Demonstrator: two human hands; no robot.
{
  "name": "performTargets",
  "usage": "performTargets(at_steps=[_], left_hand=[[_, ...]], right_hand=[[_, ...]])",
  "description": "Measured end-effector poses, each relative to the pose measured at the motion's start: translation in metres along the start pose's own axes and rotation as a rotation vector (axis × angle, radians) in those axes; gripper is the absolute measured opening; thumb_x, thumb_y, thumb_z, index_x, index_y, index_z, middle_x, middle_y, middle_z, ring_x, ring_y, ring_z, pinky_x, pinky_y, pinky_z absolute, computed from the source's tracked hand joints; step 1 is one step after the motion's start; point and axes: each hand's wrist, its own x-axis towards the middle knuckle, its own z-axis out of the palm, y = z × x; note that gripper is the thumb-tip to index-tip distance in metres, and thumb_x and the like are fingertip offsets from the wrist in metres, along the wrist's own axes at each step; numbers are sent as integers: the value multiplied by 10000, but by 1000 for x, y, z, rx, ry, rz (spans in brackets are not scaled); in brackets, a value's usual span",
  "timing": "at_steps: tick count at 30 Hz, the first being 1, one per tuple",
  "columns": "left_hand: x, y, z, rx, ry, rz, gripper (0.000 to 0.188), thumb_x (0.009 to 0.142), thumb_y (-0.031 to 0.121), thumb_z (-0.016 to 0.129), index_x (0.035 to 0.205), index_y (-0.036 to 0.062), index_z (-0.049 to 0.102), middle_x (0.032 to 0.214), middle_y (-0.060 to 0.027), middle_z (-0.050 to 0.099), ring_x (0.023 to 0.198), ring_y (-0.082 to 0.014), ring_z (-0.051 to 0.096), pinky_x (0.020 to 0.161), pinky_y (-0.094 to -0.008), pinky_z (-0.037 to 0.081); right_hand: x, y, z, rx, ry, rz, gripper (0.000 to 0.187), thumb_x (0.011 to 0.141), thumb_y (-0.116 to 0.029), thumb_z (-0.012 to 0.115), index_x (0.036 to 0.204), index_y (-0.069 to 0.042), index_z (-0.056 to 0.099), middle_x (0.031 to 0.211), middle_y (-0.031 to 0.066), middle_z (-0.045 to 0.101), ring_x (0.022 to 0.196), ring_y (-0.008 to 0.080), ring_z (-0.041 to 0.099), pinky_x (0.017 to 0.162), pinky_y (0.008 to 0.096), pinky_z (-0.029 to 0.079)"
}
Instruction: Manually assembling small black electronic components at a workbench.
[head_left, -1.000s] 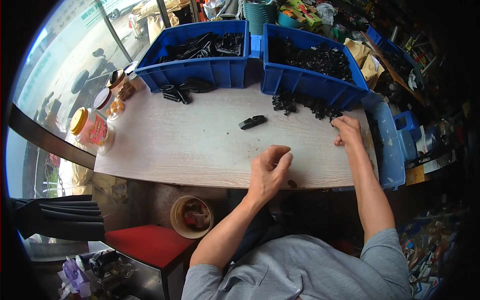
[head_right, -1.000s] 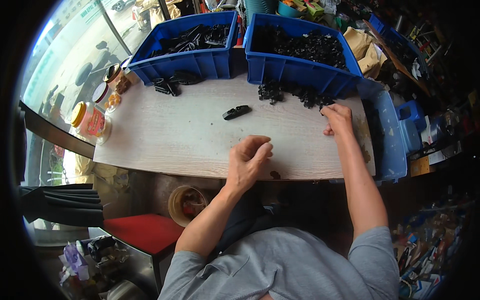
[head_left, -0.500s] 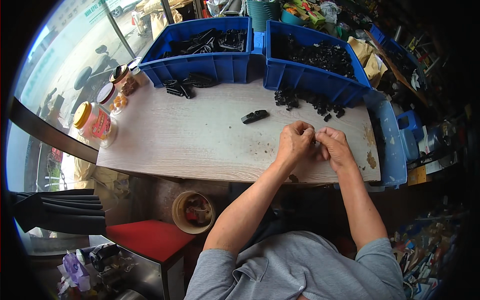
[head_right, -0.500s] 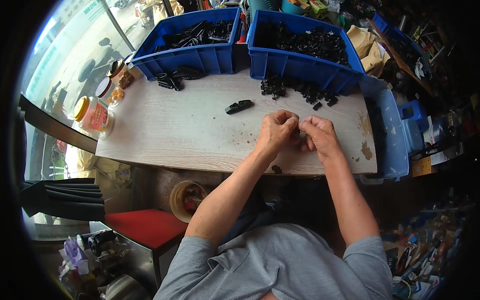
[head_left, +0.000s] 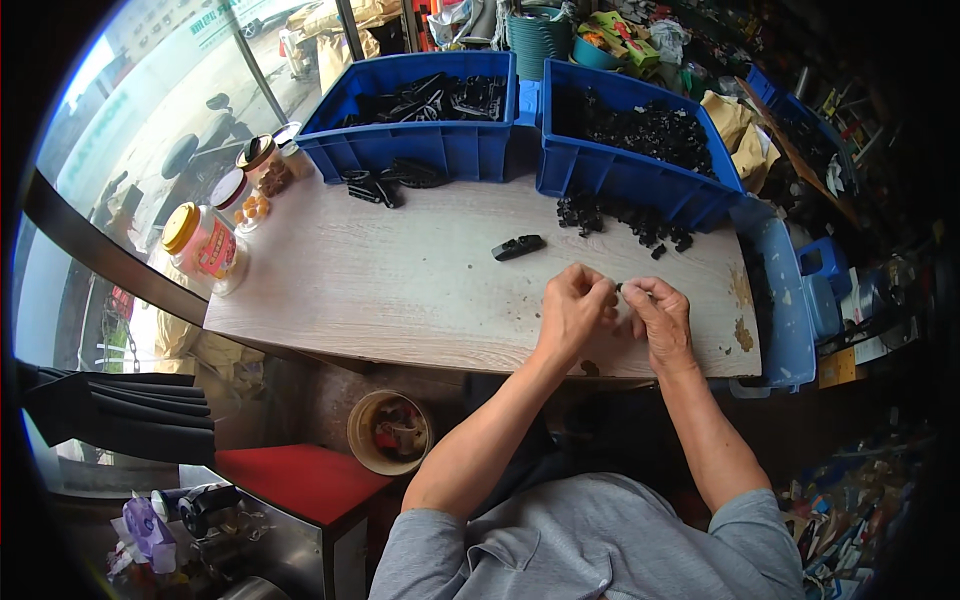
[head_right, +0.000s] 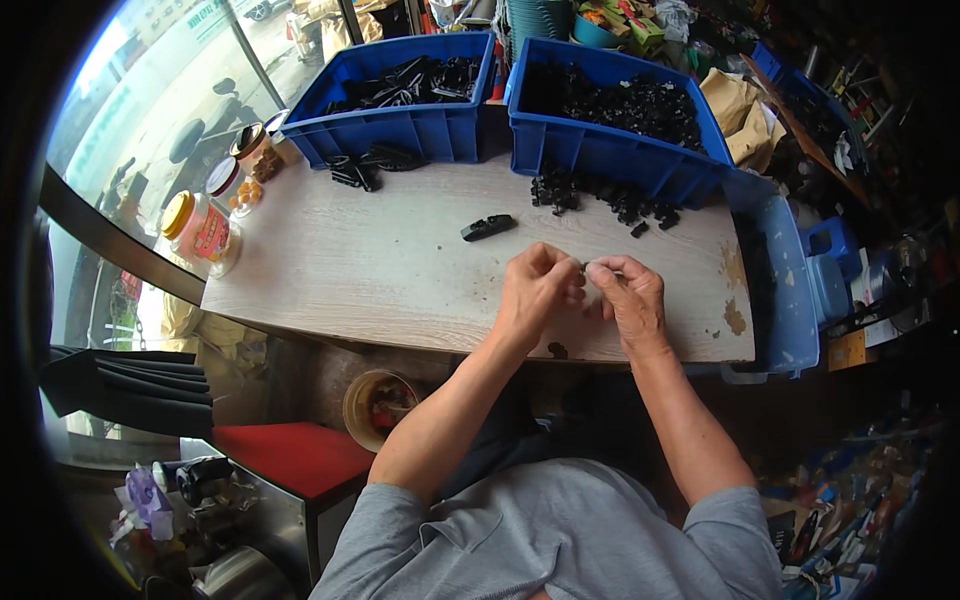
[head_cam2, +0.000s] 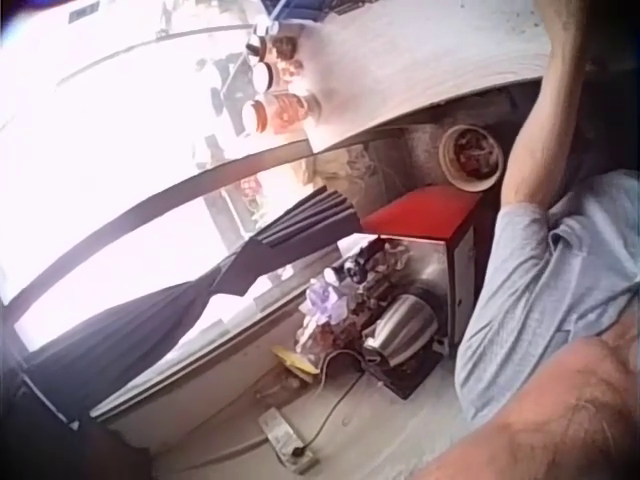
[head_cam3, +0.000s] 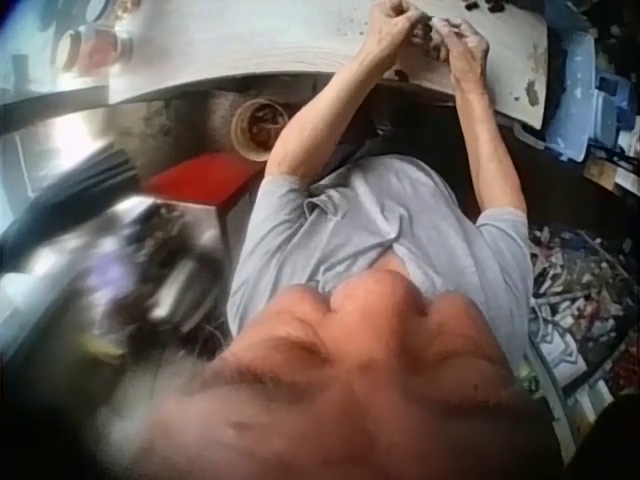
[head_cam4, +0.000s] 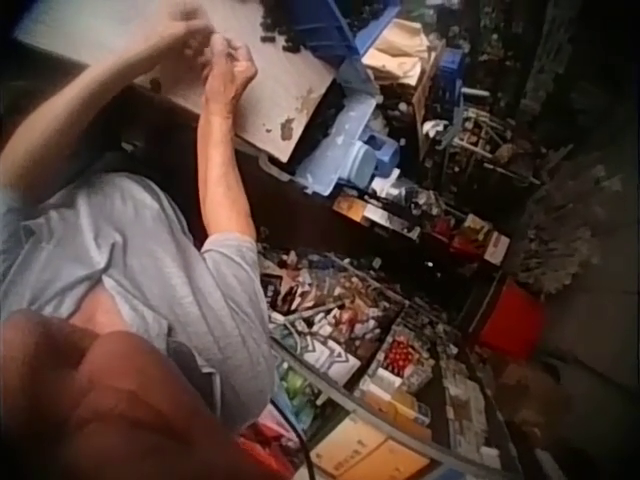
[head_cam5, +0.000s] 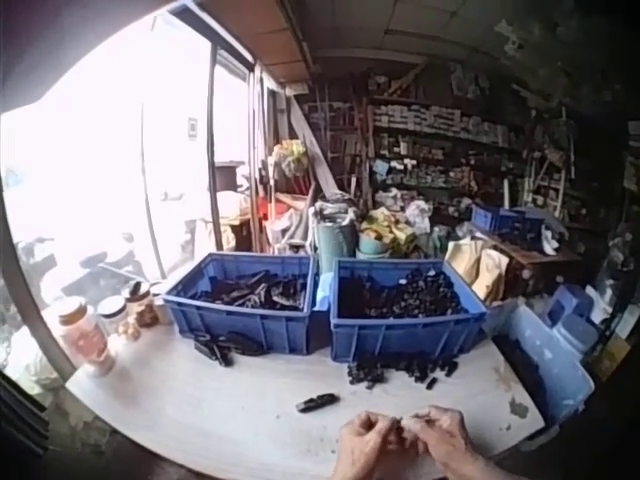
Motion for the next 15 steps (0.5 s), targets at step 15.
performTargets(at_steps=[15], left_hand=[[6, 17, -68, 1182, 215, 785, 206, 800, 72, 686, 986, 39, 600, 833, -106, 662, 738, -293, 636, 650, -398, 484]], right_hand=[[4, 3, 5, 237, -22, 42, 90, 892, -172, 681, 940, -108, 640, 546, 7, 523, 555, 156, 606, 598, 394, 597]])
